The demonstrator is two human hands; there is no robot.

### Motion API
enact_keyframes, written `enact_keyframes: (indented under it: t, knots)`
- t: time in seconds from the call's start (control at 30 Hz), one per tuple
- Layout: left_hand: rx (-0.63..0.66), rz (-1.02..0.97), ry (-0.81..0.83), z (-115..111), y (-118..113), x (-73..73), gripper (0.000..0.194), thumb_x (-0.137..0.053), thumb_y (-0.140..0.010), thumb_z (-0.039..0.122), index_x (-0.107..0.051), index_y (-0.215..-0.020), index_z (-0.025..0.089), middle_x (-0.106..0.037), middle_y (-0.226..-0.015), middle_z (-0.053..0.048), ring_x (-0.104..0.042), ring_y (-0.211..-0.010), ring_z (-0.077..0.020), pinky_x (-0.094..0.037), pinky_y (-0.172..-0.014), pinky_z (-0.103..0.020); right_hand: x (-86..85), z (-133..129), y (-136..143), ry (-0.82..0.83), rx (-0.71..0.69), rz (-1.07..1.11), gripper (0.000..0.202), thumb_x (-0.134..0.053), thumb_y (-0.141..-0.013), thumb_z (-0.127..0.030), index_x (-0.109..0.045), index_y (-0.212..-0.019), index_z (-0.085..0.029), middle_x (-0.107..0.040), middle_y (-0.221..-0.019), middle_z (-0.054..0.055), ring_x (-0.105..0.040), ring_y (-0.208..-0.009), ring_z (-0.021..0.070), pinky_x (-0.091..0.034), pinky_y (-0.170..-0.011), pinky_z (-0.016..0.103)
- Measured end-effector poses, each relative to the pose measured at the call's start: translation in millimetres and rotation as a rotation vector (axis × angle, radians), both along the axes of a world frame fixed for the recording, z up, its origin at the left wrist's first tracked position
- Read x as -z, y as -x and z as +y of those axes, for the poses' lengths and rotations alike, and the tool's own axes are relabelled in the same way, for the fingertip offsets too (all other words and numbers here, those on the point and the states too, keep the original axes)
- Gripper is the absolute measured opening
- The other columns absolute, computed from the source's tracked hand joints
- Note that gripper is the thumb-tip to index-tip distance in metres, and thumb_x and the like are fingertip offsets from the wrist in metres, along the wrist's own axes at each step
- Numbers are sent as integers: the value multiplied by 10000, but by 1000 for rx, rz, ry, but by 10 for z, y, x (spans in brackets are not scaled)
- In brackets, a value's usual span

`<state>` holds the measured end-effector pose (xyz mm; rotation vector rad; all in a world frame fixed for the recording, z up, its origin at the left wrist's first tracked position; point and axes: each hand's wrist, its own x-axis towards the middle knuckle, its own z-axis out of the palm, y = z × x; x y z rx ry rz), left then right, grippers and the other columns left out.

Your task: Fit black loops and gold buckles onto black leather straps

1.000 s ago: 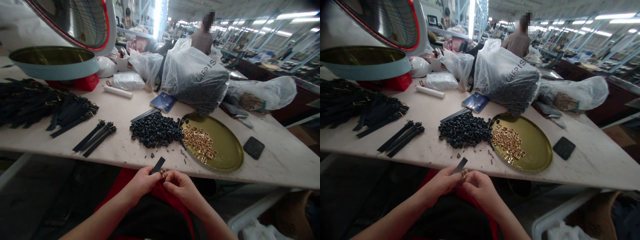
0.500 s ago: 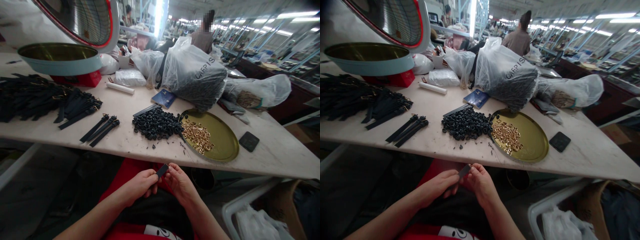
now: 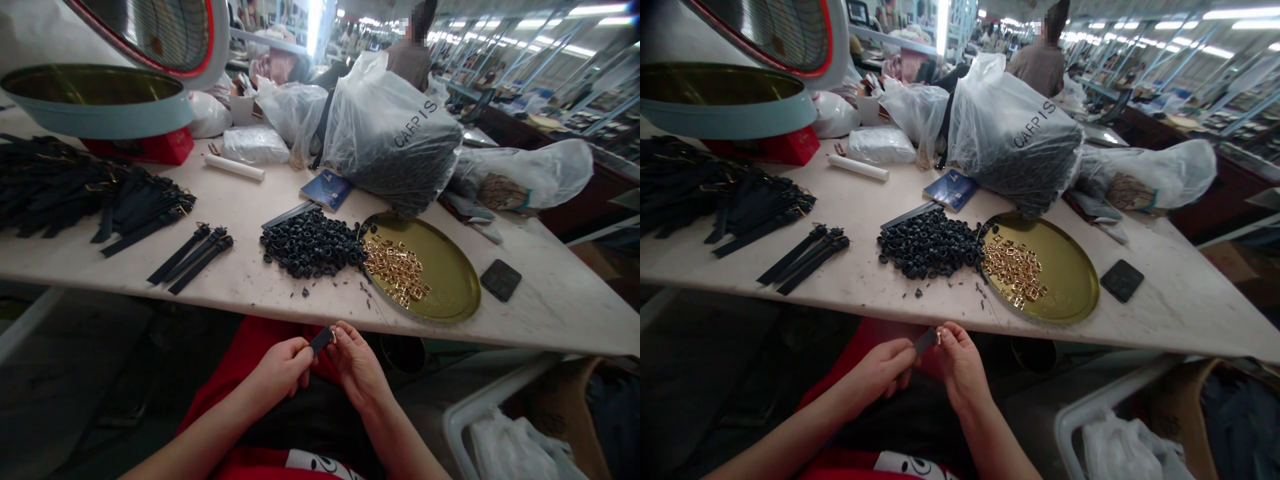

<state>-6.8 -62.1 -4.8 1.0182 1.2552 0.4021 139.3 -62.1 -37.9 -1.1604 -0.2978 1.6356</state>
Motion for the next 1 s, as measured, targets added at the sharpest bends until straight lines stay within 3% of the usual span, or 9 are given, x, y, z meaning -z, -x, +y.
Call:
enact_keyframes:
  t: [0.17, 0.33, 0.5, 0.63, 1.0]
  knots:
    - [7, 85, -45, 25, -24, 131, 241, -367, -776, 368, -476, -679, 177, -438, -460, 74, -338, -348, -68, -229, -345, -172, 45, 72, 26, 76, 104, 116, 221, -761, -590, -199, -618, -759, -184, -657, -776, -14, -605, -647, 72, -514, -600, 150]
    - [32, 166, -215, 53, -70, 112, 262, -369, -794, 328, -429, -585, 182, -427, -494, 59, -404, -463, -92, -284, -443, -195, 37, 152, 75, 148, 174, 194, 242, -777, -552, -172, -617, -734, -173, -658, -701, -27, -584, -591, 64, -474, -512, 139]
    - [78, 168, -214, 73, -93, 91, 264, -336, -819, 334, -455, -637, 184, -426, -522, 55, -402, -478, -100, -278, -450, -202, 39, 165, 118, 157, 147, 185, 249, -774, -539, -196, -608, -725, -180, -638, -685, -26, -532, -533, 71, -391, -422, 161]
    - [168, 258, -320, 77, -59, 112, 247, -352, -815, 288, -457, -617, 185, -436, -536, 46, -419, -504, -104, -274, -476, -202, 66, 105, 124, 107, 130, 81, 262, -764, -558, -296, -612, -729, -169, -586, -622, -29, -480, -501, 67, -355, -421, 173]
    - [246, 312, -514, -17, -49, 18, 257, -350, -834, 247, -580, -738, 184, -625, -696, -16, -552, -627, -141, -370, -593, -202, 83, -55, 200, 51, 21, 6, 340, -704, -609, -465, -609, -722, -159, -348, -439, -92, -291, -401, 40, -214, -386, 174]
